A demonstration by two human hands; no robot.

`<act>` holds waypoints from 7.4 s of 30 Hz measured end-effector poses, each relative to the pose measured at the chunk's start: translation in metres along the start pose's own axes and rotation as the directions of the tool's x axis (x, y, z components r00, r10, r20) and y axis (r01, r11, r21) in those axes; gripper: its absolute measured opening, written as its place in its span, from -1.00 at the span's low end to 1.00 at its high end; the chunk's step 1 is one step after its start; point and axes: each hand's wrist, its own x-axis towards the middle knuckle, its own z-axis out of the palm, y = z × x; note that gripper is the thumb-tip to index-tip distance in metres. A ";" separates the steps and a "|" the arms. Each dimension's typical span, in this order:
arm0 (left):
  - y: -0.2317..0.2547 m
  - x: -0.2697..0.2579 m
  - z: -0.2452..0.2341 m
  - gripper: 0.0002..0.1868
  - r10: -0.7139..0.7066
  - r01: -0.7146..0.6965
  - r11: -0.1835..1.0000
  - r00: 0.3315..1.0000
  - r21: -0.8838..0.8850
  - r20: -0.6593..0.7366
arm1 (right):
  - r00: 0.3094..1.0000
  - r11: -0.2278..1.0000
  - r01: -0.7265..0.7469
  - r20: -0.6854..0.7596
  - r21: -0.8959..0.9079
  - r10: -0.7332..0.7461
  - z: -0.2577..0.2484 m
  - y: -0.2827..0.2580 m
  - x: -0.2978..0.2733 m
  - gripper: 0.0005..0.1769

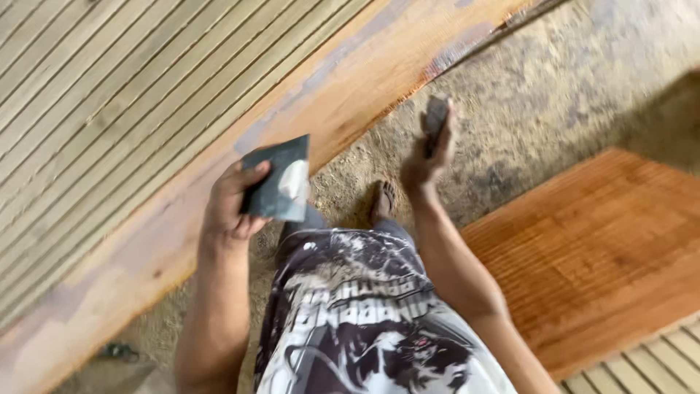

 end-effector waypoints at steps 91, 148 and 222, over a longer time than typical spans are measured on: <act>0.058 0.040 -0.042 -0.64 -0.214 0.273 0.935 0.943 0.225 -0.256 | 0.894 0.769 -0.322 -0.089 0.552 0.439 0.045 0.003 -0.034 -0.33; 0.144 -0.007 -0.116 -0.61 -0.090 0.167 0.975 0.899 0.147 -0.428 | 0.778 0.536 -0.304 0.119 -0.787 0.617 0.083 -0.154 0.040 -0.24; 0.136 0.080 -0.069 -0.61 -0.388 0.391 0.860 0.919 0.328 -0.077 | 0.564 0.501 0.676 0.817 -0.540 0.121 0.030 -0.134 0.008 -0.39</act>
